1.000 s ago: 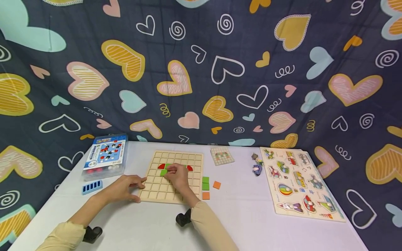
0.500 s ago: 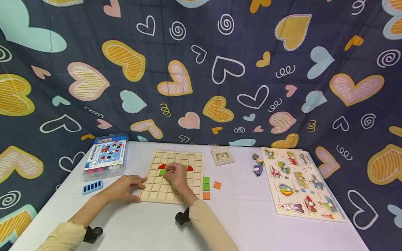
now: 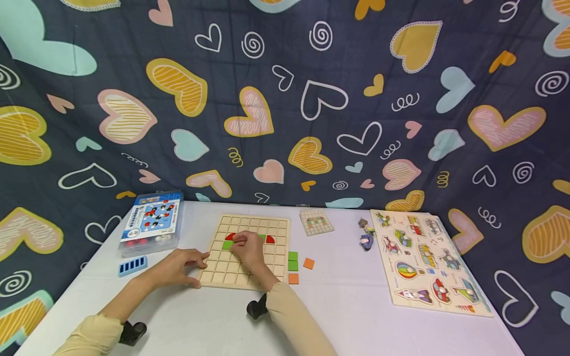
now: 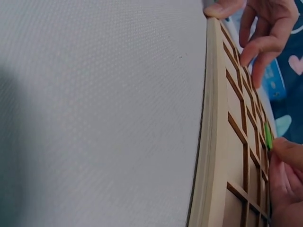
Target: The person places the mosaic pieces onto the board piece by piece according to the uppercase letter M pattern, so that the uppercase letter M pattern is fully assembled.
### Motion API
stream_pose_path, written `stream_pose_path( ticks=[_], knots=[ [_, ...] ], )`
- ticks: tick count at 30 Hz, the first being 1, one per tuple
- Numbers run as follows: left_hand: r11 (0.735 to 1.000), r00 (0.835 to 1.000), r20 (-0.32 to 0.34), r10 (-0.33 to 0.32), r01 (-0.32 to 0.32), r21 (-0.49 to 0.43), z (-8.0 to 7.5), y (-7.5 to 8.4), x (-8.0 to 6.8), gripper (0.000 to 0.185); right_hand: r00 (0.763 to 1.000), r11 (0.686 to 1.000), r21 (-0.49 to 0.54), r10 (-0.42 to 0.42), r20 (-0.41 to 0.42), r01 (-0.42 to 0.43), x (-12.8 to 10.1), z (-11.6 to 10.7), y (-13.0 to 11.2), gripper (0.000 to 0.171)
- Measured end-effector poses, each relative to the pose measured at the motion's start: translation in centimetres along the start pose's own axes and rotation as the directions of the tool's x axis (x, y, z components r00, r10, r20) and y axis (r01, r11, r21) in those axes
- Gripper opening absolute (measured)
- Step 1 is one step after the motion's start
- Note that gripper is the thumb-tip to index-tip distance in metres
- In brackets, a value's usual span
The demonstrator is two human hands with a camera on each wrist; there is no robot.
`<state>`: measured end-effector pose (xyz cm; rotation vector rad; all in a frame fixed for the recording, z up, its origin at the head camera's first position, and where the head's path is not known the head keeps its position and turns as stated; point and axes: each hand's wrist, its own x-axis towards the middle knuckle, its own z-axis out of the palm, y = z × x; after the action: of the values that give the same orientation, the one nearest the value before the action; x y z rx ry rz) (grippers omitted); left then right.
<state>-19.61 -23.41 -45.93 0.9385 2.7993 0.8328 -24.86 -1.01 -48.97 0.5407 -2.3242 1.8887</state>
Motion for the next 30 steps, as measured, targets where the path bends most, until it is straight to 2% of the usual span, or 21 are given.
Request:
stream_pose_path(
  ticks=[7, 13, 17, 23, 30],
  knots=[
    [1.000, 1.000, -0.007, -0.009, 0.009, 0.009, 0.0, 0.1, 0.0, 0.032, 0.998, 0.998, 0.023, 0.055, -0.016, -0.055, -0.2, -0.2, -0.4, 0.022],
    [1.000, 1.000, 0.002, -0.025, 0.025, 0.008, 0.1, 0.2, 0.1, 0.031, 0.993, 0.989, 0.086, 0.115, 0.031, -0.117, -0.6, -1.5, -0.5, 0.024],
    [1.000, 1.000, -0.001, -0.025, 0.025, 0.007, 0.1, 0.2, 0.1, 0.032, 0.990, 0.980, 0.145, 0.127, 0.068, -0.135, -1.3, -3.5, -1.1, 0.028],
    [1.000, 1.000, 0.005, -0.026, 0.026, 0.006, 0.0, 0.4, 0.0, 0.032, 0.985, 0.979, 0.118, 0.163, 0.059, -0.169, -2.5, -7.5, -2.6, 0.029],
    [1.000, 1.000, 0.011, -0.016, 0.016, -0.013, -0.2, 0.5, 0.1, 0.032, 0.976, 0.971, 0.101, 0.218, -0.013, -0.215, -3.3, -11.7, -0.2, 0.030]
  ],
)
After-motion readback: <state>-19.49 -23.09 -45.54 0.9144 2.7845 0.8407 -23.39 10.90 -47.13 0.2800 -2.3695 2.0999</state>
